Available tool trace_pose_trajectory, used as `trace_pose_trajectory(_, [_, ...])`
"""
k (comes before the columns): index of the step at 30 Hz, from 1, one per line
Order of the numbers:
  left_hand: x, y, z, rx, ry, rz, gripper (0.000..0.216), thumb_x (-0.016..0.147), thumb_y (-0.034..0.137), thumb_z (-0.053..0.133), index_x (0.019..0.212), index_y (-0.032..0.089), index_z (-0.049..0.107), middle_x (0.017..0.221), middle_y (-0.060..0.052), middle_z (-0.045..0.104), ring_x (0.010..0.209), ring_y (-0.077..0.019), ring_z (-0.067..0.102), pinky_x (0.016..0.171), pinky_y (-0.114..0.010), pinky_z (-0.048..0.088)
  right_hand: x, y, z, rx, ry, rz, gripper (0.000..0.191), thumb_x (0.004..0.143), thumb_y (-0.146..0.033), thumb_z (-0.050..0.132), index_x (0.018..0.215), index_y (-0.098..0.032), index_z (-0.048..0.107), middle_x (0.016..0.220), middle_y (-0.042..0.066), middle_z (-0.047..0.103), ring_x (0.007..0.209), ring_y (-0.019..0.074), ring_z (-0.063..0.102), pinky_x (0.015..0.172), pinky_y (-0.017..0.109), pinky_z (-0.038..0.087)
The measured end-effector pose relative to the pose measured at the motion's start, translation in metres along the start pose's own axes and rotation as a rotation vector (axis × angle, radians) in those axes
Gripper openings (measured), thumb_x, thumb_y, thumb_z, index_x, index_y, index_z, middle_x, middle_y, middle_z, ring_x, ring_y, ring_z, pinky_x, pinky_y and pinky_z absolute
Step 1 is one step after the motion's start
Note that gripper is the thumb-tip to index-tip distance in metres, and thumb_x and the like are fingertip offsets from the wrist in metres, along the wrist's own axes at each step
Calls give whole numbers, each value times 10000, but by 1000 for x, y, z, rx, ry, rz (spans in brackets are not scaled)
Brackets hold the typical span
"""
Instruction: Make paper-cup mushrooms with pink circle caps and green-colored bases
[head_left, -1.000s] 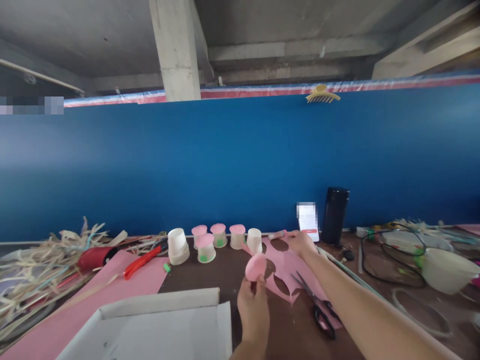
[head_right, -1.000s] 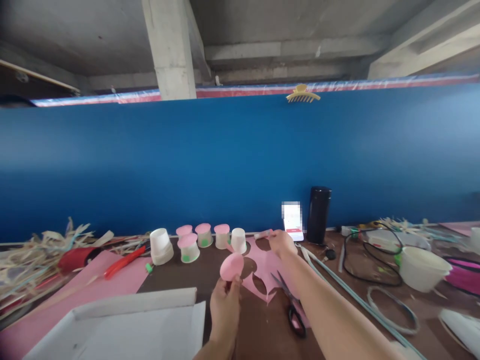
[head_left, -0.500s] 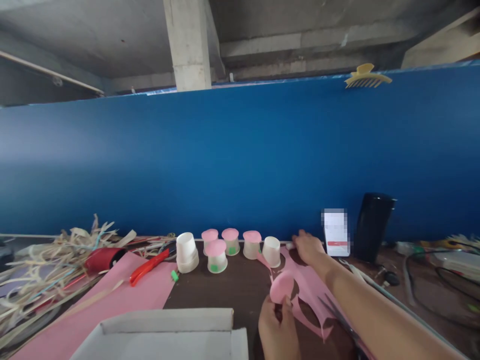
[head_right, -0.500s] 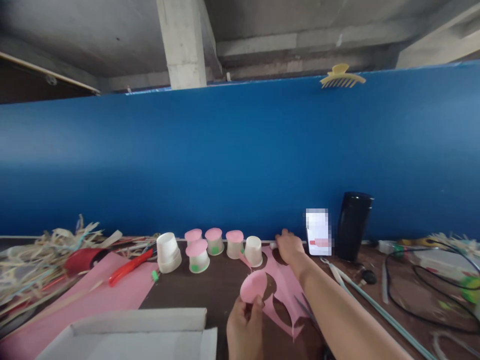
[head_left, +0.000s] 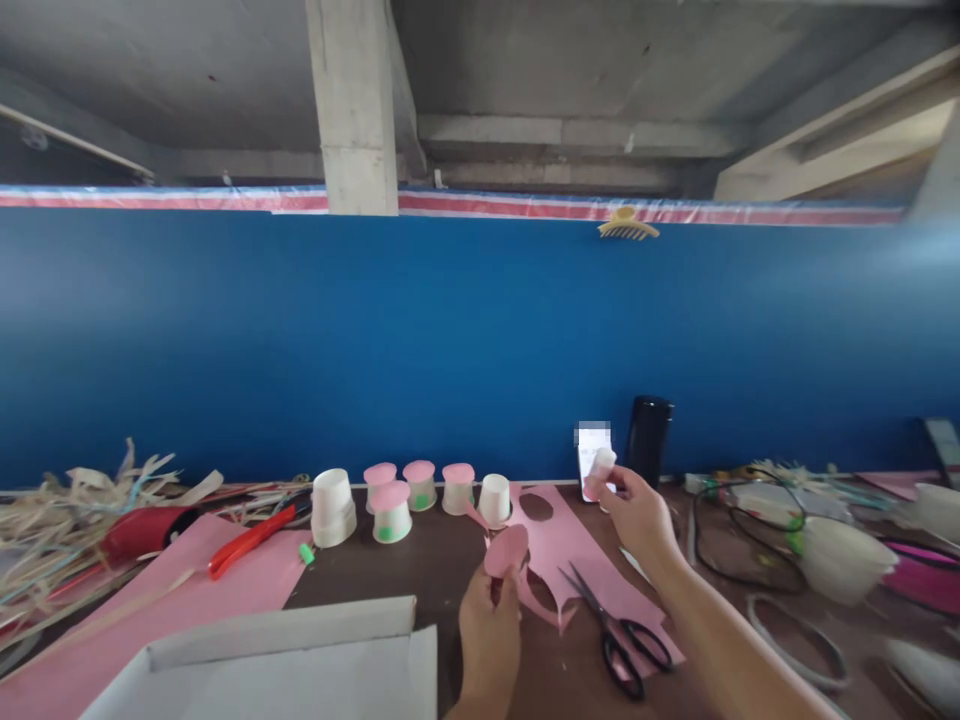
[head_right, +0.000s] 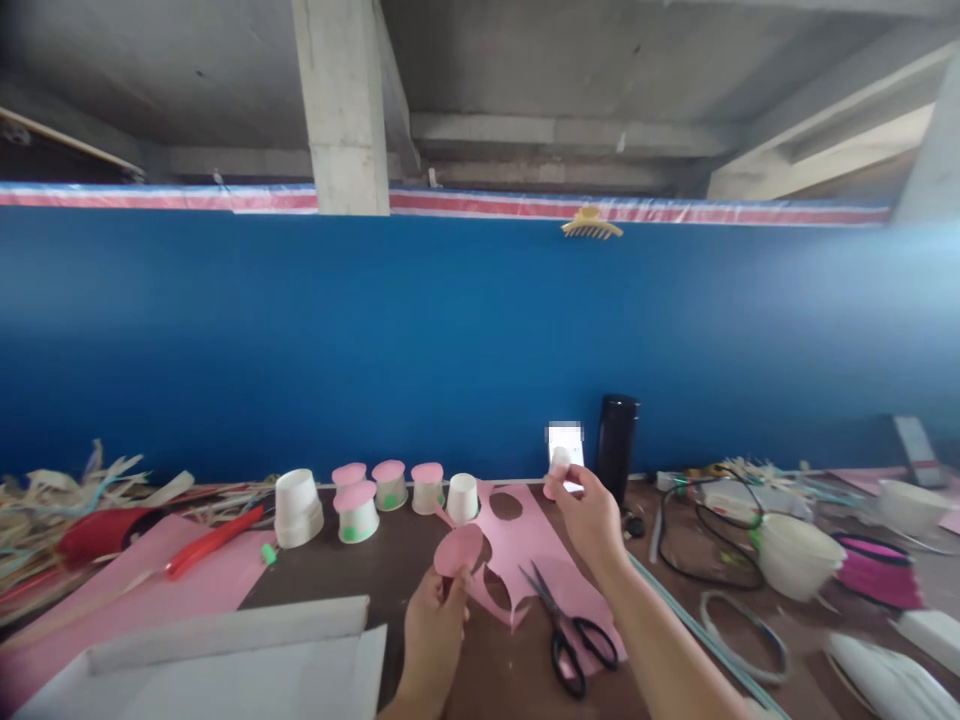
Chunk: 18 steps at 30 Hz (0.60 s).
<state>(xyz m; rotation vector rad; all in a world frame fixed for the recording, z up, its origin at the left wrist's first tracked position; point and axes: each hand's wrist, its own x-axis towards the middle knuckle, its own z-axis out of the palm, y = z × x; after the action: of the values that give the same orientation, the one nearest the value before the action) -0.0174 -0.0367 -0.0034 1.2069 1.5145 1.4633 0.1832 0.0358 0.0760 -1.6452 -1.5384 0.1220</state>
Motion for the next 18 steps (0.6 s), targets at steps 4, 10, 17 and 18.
trace_pose_trajectory(4, [-4,0,-3,41,-24,75,329,789,478,518,713,168,601,560,-19,578,515,-162,529,531,-257,378,-23,-2,-30,119,142,42,514,824,-583,422,1108,-182,572,799,27,684,647,152,620,577,224,433])
trace_pose_trajectory(10, [-5,1,-6,73,-45,67,325,789,480,517,693,176,581,528,4,557,475,-143,512,503,-242,363,-48,-15,-40,344,240,39,423,750,-540,575,984,-190,617,681,0,648,567,137,556,550,223,423])
trace_pose_trajectory(17, [-5,-1,0,22,-179,-58,270,777,421,528,658,179,535,453,45,483,359,-88,403,389,-205,279,-85,2,-18,448,60,33,540,794,-511,533,1215,-173,530,788,32,677,664,173,623,611,247,478])
trace_pose_trajectory(18, [-5,-1,0,22,-190,-86,277,777,423,524,648,178,525,444,46,478,347,-84,395,375,-201,267,-88,3,-17,473,47,39,602,811,-502,519,1317,-184,441,776,19,671,650,164,620,598,242,477])
